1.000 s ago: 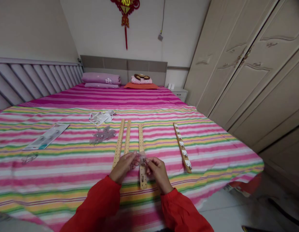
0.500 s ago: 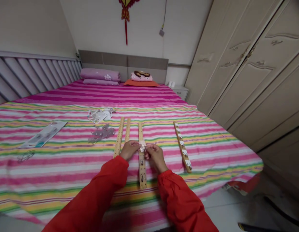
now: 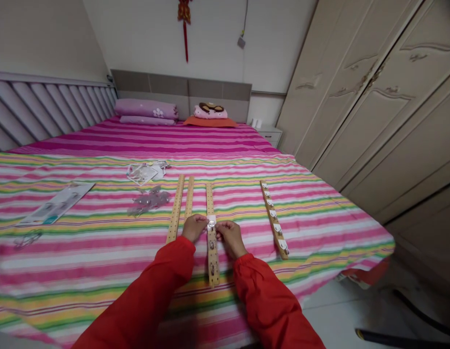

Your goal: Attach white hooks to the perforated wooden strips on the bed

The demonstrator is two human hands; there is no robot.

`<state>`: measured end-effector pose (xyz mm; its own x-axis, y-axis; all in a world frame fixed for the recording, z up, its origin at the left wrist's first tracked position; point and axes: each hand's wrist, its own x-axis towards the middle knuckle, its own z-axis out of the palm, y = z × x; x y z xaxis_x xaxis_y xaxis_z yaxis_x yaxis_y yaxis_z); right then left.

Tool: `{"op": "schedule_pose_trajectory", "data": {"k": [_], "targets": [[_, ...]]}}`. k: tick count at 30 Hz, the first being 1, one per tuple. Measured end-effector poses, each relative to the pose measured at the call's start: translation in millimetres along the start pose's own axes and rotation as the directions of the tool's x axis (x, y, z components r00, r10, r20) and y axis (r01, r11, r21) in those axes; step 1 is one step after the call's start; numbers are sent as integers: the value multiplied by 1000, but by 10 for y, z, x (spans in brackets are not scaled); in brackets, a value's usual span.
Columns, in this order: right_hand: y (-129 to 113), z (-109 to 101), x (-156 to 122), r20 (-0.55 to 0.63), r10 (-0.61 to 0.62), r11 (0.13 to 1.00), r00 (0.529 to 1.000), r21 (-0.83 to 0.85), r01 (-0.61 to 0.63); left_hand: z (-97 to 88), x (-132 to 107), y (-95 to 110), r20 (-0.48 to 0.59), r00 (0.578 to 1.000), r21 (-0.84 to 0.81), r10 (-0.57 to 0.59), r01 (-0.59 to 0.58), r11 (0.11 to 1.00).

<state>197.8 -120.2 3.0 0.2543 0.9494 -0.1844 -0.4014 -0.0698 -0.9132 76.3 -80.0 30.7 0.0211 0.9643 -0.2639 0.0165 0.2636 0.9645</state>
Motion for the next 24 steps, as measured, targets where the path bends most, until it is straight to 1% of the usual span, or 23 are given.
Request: {"op": "schedule_pose_trajectory", "data": {"k": [7, 18, 24], "targets": [[55, 8, 26, -32, 8, 1000, 999, -8, -9, 14, 34, -55, -11, 1000, 4, -14, 14, 1000], [134, 4, 64, -55, -8, 1000, 998, -30, 6, 20, 78, -121, -27, 1000, 42, 8, -7, 999], [139, 11, 81, -69, 1, 998, 998, -68, -6, 39, 96, -152, -67, 998, 95, 0, 6, 995]]}}
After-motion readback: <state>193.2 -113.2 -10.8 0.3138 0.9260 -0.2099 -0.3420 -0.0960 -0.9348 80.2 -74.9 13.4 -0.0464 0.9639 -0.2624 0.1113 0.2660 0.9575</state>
